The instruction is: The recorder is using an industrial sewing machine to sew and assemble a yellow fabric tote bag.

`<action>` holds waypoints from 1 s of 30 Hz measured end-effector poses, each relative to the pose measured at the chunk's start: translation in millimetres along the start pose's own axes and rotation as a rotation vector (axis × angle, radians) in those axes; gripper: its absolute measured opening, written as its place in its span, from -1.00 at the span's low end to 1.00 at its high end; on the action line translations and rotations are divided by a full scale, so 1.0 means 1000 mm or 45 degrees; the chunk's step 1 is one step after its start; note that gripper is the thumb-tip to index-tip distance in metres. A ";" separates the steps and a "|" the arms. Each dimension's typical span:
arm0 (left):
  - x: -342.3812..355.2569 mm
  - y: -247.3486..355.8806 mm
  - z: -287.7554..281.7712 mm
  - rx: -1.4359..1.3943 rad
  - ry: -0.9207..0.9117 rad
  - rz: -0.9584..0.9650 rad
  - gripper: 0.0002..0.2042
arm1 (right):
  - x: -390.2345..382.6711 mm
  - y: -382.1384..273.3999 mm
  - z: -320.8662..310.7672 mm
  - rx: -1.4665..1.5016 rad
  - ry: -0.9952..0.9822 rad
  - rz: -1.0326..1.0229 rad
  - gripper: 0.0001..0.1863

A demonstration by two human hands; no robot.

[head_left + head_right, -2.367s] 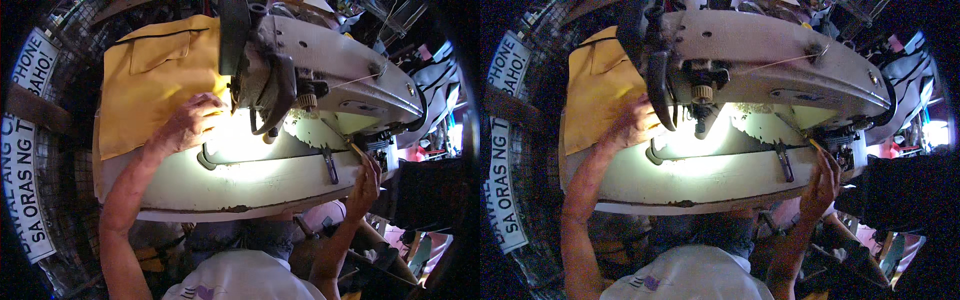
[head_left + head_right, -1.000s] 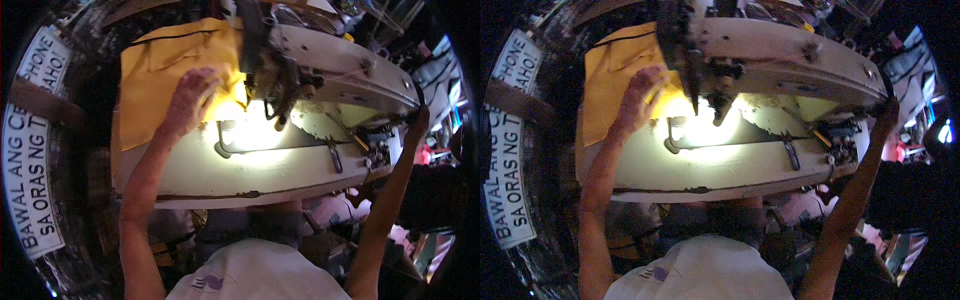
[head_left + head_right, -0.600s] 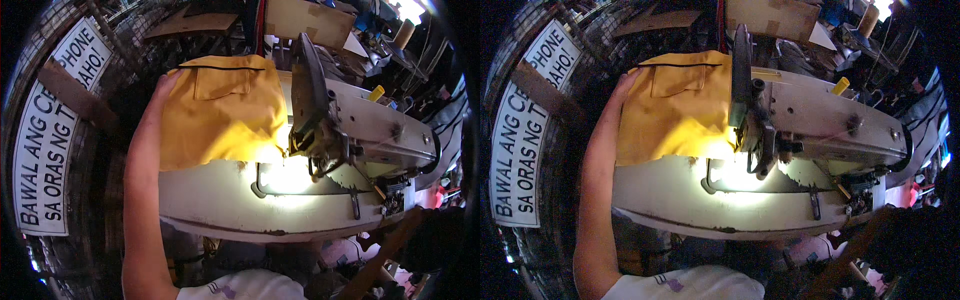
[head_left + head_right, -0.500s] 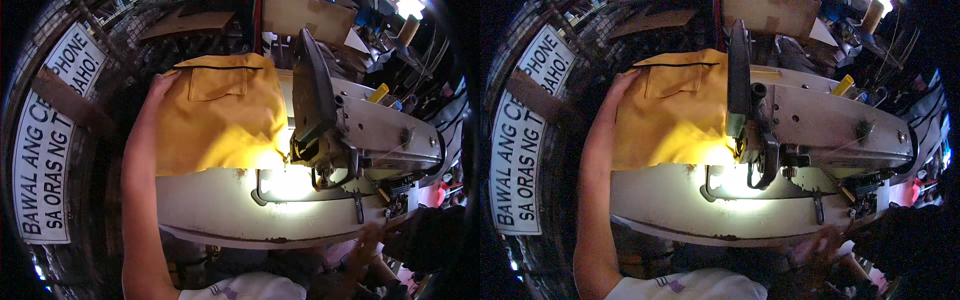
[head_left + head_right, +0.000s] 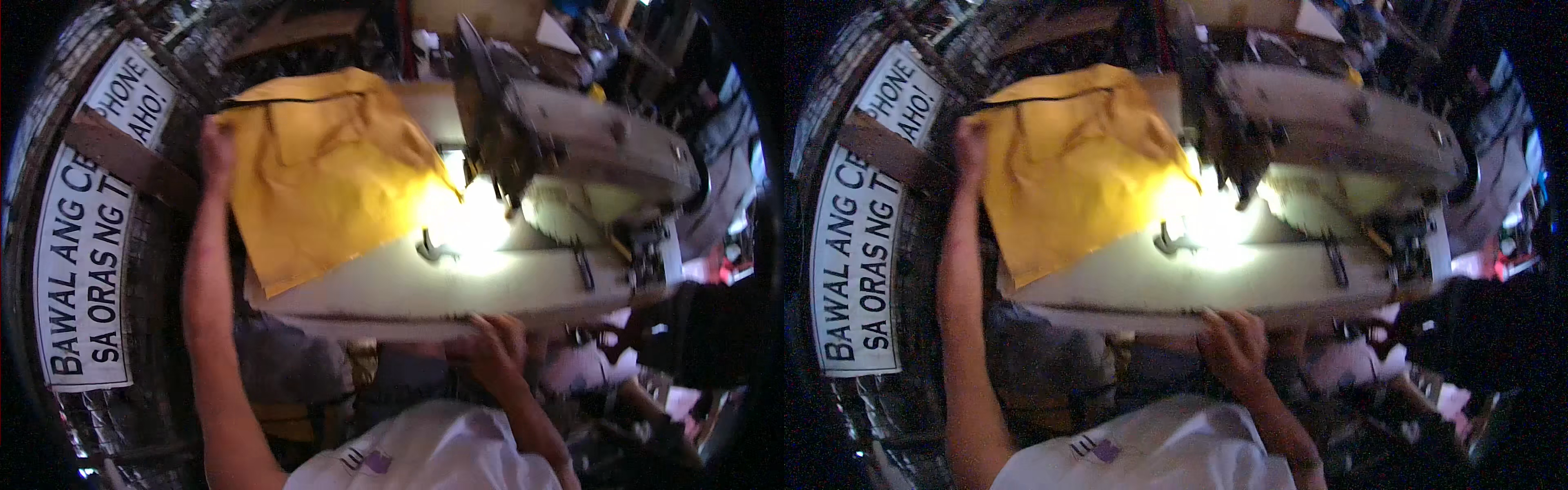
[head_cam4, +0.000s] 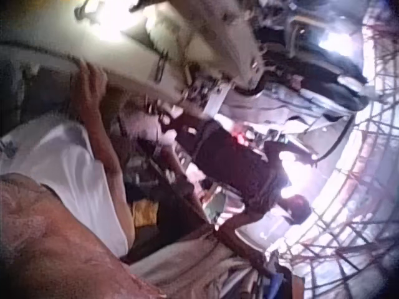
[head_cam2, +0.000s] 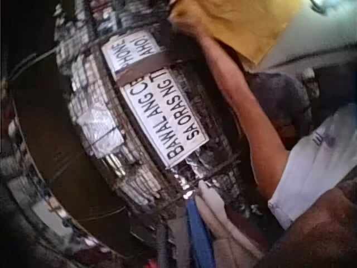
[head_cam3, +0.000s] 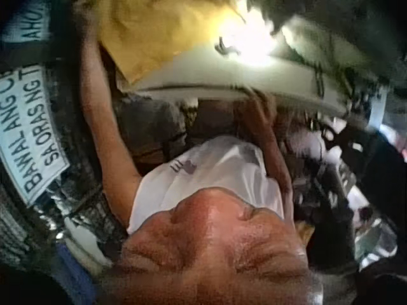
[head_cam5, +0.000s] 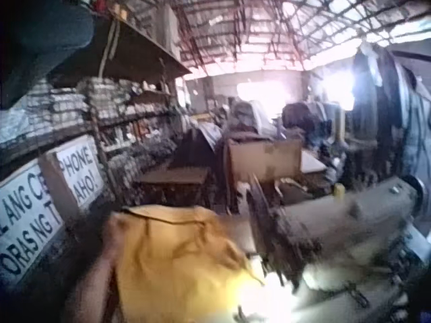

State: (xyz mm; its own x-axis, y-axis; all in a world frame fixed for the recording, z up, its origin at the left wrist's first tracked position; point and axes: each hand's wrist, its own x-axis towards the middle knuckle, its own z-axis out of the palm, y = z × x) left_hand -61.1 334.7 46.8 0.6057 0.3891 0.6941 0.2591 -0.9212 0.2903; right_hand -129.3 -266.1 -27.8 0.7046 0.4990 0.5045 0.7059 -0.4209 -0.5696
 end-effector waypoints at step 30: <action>-0.169 0.245 -0.048 -0.025 -0.788 0.572 -0.62 | -0.018 0.003 0.019 -0.003 0.013 -0.385 -0.62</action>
State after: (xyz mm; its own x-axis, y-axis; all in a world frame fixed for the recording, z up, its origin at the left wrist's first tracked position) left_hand -136.4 42.9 32.2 0.9622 -0.0969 0.2546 -0.1216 -0.9891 0.0833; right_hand -141.8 -261.8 -50.9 0.4632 0.5943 0.6575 0.8840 -0.2564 -0.3909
